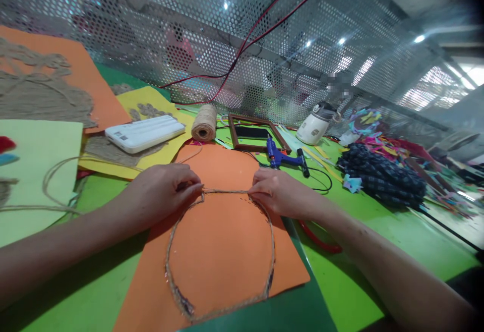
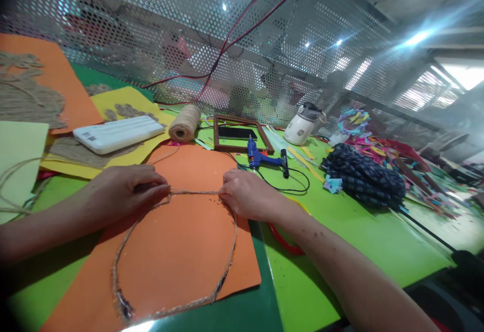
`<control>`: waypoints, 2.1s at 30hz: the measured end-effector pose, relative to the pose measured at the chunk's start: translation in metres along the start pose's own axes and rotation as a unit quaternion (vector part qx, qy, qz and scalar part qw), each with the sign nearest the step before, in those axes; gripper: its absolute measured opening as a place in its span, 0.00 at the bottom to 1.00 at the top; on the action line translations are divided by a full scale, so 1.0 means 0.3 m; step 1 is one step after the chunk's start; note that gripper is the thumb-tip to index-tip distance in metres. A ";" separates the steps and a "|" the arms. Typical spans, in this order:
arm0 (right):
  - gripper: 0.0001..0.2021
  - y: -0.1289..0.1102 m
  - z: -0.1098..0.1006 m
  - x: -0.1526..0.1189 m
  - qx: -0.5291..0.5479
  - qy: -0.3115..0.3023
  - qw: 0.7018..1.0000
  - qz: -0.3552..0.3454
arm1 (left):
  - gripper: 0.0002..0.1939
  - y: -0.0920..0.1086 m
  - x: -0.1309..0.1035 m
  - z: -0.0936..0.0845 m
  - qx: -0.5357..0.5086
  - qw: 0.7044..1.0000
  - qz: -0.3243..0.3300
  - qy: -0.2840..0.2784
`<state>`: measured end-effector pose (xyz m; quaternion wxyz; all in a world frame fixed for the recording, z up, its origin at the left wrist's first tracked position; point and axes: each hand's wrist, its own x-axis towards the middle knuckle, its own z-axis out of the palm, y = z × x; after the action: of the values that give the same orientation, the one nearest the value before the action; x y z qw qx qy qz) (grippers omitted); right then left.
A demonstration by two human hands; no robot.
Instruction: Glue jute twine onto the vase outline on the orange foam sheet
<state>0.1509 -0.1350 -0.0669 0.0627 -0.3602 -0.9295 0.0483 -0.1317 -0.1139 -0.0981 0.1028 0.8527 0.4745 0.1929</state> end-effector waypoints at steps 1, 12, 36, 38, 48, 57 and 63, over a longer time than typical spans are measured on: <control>0.13 0.001 0.000 0.000 0.006 -0.001 1.000 0.000 | 0.16 0.000 0.000 0.000 0.001 1.000 -0.003 -0.001; 0.10 0.018 -0.003 0.007 0.112 0.006 0.993 0.025 | 0.17 -0.001 -0.005 -0.002 -0.011 1.000 0.006 -0.001; 0.09 0.031 0.016 0.008 0.099 0.028 0.994 0.026 | 0.16 -0.008 -0.001 0.007 -0.010 1.000 0.003 -0.002; 0.09 0.031 0.016 0.008 0.097 0.024 0.995 0.028 | 0.16 -0.010 -0.002 0.008 -0.013 1.000 -0.001 0.003; 0.08 0.019 -0.001 0.011 0.136 0.022 0.989 0.050 | 0.16 -0.010 -0.006 0.008 0.004 1.000 -0.008 -0.009; 0.08 0.035 -0.025 0.008 0.164 0.048 0.981 0.088 | 0.16 0.008 -0.007 -0.002 0.006 1.000 -0.011 -0.020; 0.09 0.025 -0.001 0.003 0.116 0.022 0.992 0.037 | 0.16 0.006 -0.009 0.000 0.008 0.999 -0.020 -0.026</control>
<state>0.1554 -0.1289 -0.0676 0.1225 -0.3857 -0.9021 0.1499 -0.1316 -0.1171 -0.0982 0.1118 0.8486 0.4900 0.1652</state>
